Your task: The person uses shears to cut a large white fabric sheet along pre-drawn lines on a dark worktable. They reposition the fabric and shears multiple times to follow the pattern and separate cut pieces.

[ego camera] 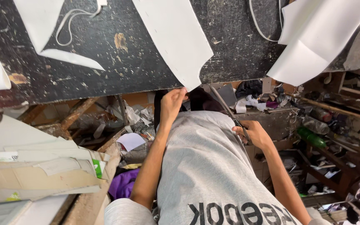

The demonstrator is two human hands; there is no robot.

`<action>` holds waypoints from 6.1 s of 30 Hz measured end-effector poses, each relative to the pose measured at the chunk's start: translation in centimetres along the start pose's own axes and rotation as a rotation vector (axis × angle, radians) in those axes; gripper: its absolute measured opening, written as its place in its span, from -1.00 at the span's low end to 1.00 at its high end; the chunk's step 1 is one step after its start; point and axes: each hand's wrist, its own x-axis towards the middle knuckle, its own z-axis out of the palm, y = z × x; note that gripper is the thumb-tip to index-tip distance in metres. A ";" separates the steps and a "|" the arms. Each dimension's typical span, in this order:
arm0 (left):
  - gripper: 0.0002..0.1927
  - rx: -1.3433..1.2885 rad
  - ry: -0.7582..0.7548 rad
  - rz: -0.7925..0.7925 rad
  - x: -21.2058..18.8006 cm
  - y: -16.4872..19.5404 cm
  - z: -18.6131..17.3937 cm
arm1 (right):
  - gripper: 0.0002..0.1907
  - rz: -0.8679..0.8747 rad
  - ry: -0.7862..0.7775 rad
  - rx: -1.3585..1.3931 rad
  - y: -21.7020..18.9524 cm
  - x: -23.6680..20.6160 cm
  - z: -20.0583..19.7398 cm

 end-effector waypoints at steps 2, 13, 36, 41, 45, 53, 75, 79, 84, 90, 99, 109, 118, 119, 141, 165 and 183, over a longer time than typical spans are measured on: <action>-0.62 -0.040 0.056 -0.098 0.3 -0.7 1.1 | -0.33 -0.022 -0.032 -0.036 0.2 0.6 -1.3; -0.72 -0.241 0.104 -0.255 0.3 -0.2 2.7 | -0.30 -0.056 -0.078 -0.042 1.5 2.1 -3.6; -0.72 -0.317 0.023 -0.214 0.5 -0.8 1.3 | -0.33 -0.041 -0.028 0.065 1.2 -0.4 1.2; -0.71 -0.302 0.016 -0.214 0.5 -1.2 1.2 | -0.28 -0.093 -0.118 -0.020 3.4 1.2 1.9; -0.70 -0.307 0.014 -0.222 0.2 -1.6 1.0 | -0.24 -0.083 -0.136 -0.126 4.1 2.6 2.5; -0.72 -0.281 -0.011 -0.246 0.4 0.3 1.3 | -0.26 -0.162 -0.140 -0.024 -0.4 2.7 2.3; -0.74 -0.320 0.078 -0.243 1.1 1.0 1.8 | -0.27 -0.251 -0.205 0.050 -2.3 4.7 3.0; -0.73 -0.334 0.061 -0.195 0.8 1.3 1.7 | -0.29 -0.234 -0.173 -0.036 -2.4 4.6 3.2; -0.71 -0.268 0.057 -0.170 0.5 0.8 1.3 | -0.30 -0.311 -0.186 -0.045 -2.5 5.0 3.1; -0.70 -0.280 0.074 -0.184 0.1 1.0 1.1 | -0.26 -0.267 -0.159 -0.073 -2.3 4.4 3.9; -0.68 -0.215 0.068 -0.179 -0.4 1.2 0.9 | -0.26 -0.300 -0.199 -0.017 -3.4 4.5 3.7; -0.72 -0.193 0.067 -0.174 -0.4 0.8 1.1 | -0.19 -0.347 -0.213 -0.003 -4.8 5.1 3.8; -0.68 -0.206 0.075 -0.139 -0.5 0.5 1.1 | -0.22 -0.315 -0.242 0.043 -5.1 5.4 3.4; -0.67 -0.213 0.078 -0.137 -0.5 0.5 1.1 | -0.23 -0.296 -0.223 0.024 -5.1 5.4 3.5; -0.73 -0.210 0.075 -0.084 -0.1 0.0 1.3 | -0.33 -0.284 -0.132 -0.039 -4.7 5.1 4.2; -0.75 -0.137 0.071 -0.035 -0.2 1.2 0.5 | -0.38 -0.258 -0.164 -0.007 -6.3 5.6 4.3; -0.55 1.084 0.266 0.967 14.4 8.2 -9.7 | -0.28 -0.174 -0.179 -0.008 -6.1 5.9 5.5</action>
